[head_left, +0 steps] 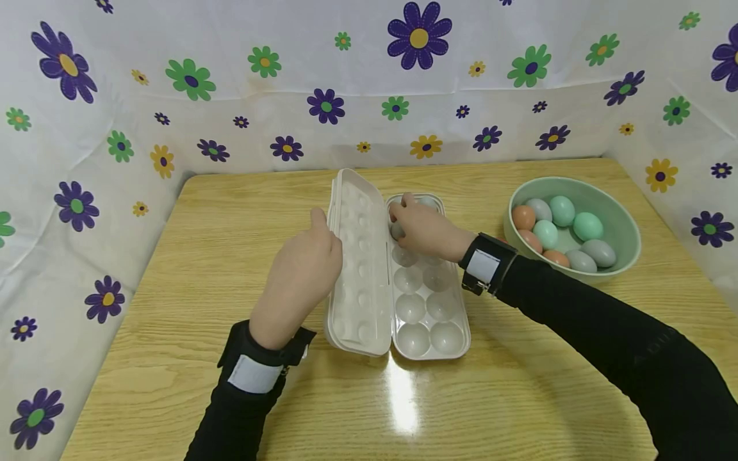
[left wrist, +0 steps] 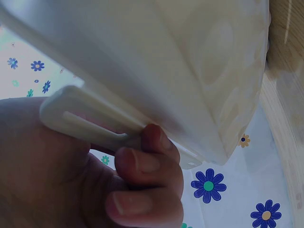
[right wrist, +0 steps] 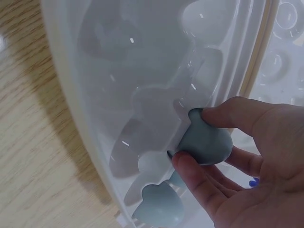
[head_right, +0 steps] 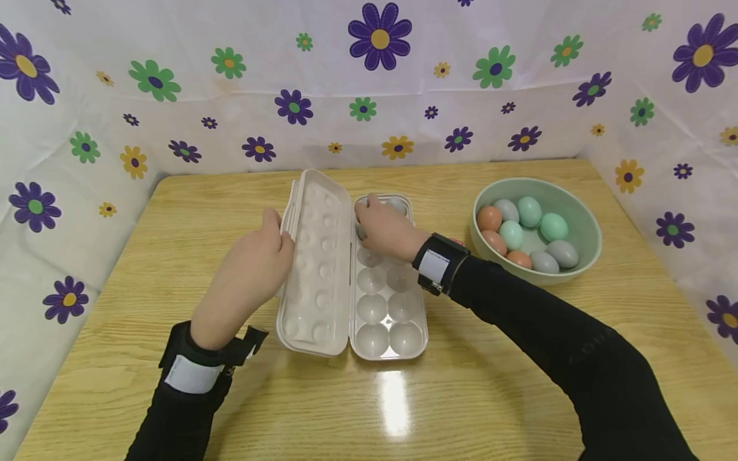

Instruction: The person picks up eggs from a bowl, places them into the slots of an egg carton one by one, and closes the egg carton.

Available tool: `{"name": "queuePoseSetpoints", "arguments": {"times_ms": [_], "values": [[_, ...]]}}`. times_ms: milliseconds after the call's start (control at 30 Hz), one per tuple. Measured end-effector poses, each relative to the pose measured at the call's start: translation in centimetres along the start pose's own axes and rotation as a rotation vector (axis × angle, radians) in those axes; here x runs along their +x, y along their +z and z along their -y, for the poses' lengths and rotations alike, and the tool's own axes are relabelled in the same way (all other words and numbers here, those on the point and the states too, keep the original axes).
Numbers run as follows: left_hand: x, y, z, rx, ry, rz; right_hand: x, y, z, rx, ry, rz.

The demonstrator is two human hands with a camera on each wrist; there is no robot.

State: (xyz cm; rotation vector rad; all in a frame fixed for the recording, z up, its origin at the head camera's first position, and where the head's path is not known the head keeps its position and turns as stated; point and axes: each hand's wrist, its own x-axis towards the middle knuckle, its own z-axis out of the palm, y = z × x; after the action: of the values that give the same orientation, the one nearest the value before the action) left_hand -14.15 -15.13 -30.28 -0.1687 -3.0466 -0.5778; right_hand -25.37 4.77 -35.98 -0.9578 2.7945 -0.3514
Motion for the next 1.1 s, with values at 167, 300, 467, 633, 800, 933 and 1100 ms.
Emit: {"name": "queuePoseSetpoints", "arguments": {"times_ms": [167,300,467,633,800,933,1100], "values": [[-0.1,0.1,0.0,0.002,0.004,0.002,-0.1,0.1,-0.2,0.033,0.008,-0.006],[0.0,0.1,-0.1,0.011,0.025,-0.021,-0.1,0.2,-0.4,0.044,0.018,-0.013],[0.0,0.0,-0.1,0.022,0.038,-0.038,-0.2,0.3,-0.6,0.060,0.018,-0.035],[-0.1,0.1,0.0,0.008,0.028,-0.020,-0.6,0.3,-0.7,0.075,0.008,-0.054],[-0.1,0.1,-0.1,0.005,0.035,-0.024,-1.7,-0.5,-1.1,0.070,0.030,-0.081],[-0.1,0.1,-0.1,0.002,0.033,-0.022,-3.0,-1.9,-1.9,0.082,0.051,-0.101],[-0.1,0.1,-0.1,0.003,0.030,-0.014,-4.7,-4.3,-3.9,0.114,0.087,-0.102]]}}
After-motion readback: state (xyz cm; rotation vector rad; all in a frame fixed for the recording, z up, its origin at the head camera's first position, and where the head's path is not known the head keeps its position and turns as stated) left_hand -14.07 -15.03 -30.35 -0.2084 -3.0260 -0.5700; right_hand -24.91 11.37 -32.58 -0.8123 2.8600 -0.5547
